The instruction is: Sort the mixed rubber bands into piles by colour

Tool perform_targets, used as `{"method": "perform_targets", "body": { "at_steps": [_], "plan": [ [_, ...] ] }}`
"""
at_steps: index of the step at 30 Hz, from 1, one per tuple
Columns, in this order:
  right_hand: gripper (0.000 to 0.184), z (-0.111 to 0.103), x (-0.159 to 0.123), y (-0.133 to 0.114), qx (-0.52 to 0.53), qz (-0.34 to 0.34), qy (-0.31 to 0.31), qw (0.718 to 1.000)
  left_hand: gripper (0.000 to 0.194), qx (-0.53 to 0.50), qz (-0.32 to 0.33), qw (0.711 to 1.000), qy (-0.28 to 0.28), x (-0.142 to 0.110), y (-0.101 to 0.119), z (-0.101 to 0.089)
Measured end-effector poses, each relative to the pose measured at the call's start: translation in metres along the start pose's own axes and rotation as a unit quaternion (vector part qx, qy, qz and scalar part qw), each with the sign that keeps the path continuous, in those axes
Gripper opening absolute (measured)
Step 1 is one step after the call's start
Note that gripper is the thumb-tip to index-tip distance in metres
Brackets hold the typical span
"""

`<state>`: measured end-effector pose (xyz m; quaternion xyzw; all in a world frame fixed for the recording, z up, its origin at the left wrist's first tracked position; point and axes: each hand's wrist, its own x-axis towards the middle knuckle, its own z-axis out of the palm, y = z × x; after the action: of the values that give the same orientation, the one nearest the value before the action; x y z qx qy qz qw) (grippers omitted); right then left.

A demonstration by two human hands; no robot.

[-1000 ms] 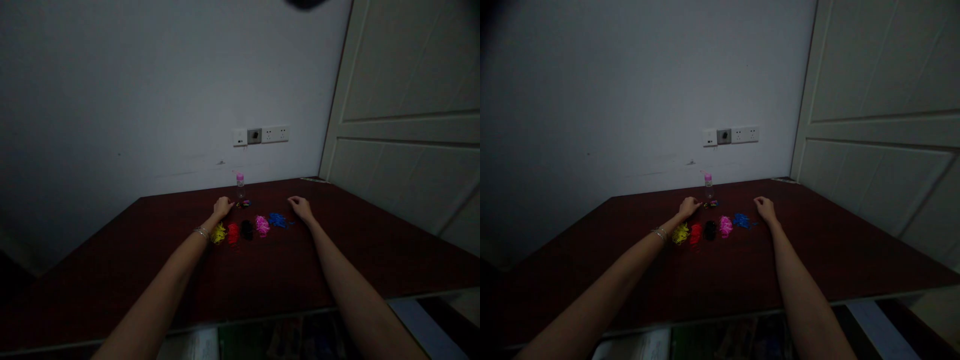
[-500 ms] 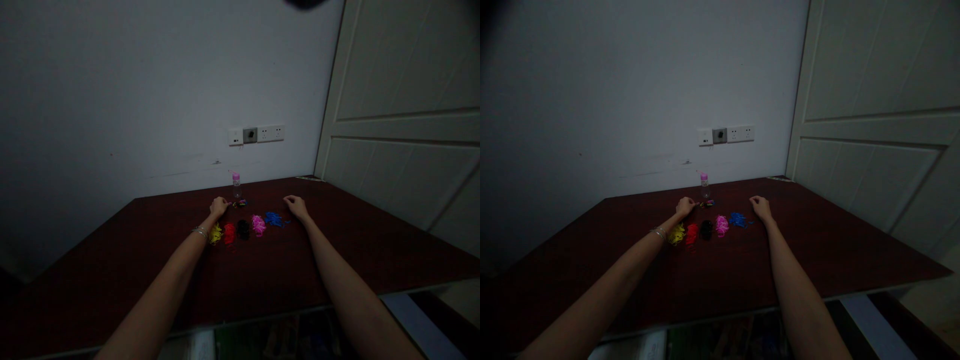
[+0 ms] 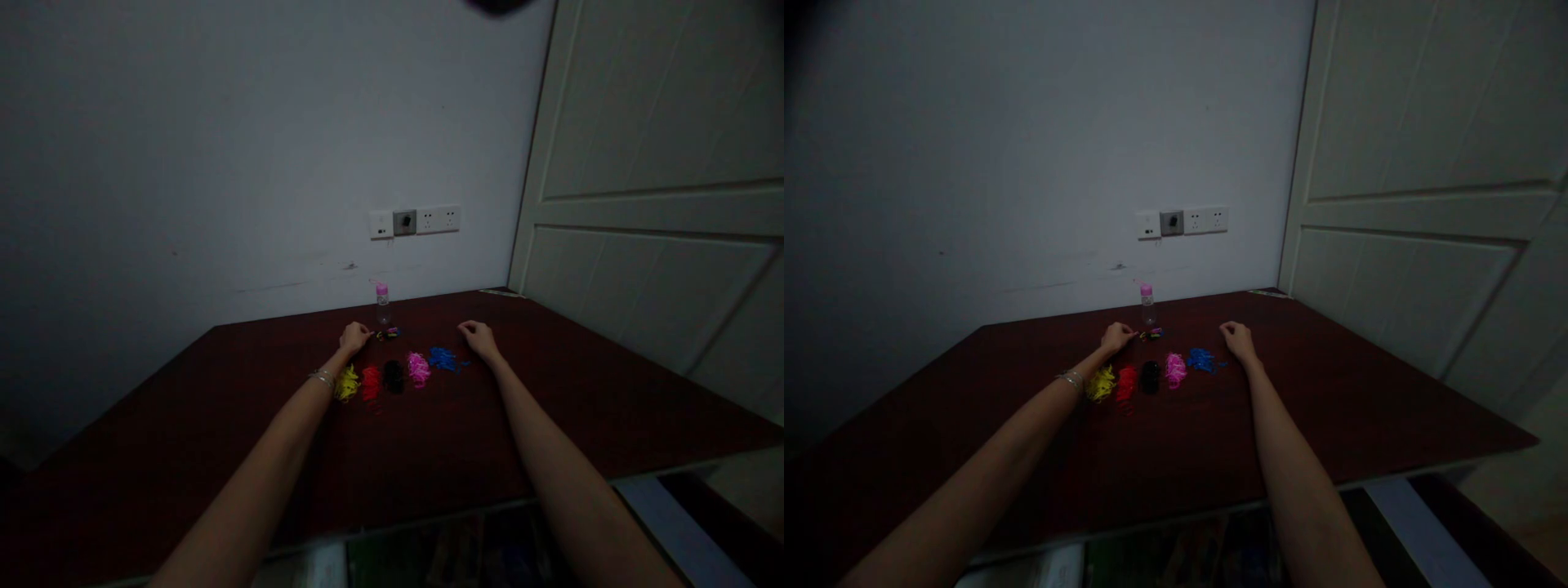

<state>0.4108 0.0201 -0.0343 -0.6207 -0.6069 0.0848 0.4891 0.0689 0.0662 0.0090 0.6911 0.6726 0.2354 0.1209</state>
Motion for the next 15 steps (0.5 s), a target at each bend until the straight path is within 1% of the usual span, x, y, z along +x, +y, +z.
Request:
{"method": "perform_targets", "body": {
  "at_steps": [5, 8, 11, 15],
  "plan": [
    [0.026, 0.0, 0.0, 0.0, -0.003, 0.005, 0.0, 1.0, 0.028, -0.024, 0.005, 1.0, 0.004, 0.001, 0.0, -0.004],
    [0.026, 0.001, 0.0, 0.001, -0.005, 0.002, 0.003, 1.0, 0.029, -0.055, 0.056, 0.997, -0.003, 0.0, 0.008, -0.01],
    [0.027, 0.001, 0.0, 0.001, -0.005, 0.0, 0.005, 1.0, 0.028, -0.09, 0.122, 0.988, -0.042, -0.006, 0.022, -0.015],
    [0.025, 0.001, -0.002, 0.0, -0.007, -0.001, 0.007, 1.0, 0.024, -0.119, 0.159, 0.973, -0.118, -0.021, 0.044, -0.017]
  ]
}}
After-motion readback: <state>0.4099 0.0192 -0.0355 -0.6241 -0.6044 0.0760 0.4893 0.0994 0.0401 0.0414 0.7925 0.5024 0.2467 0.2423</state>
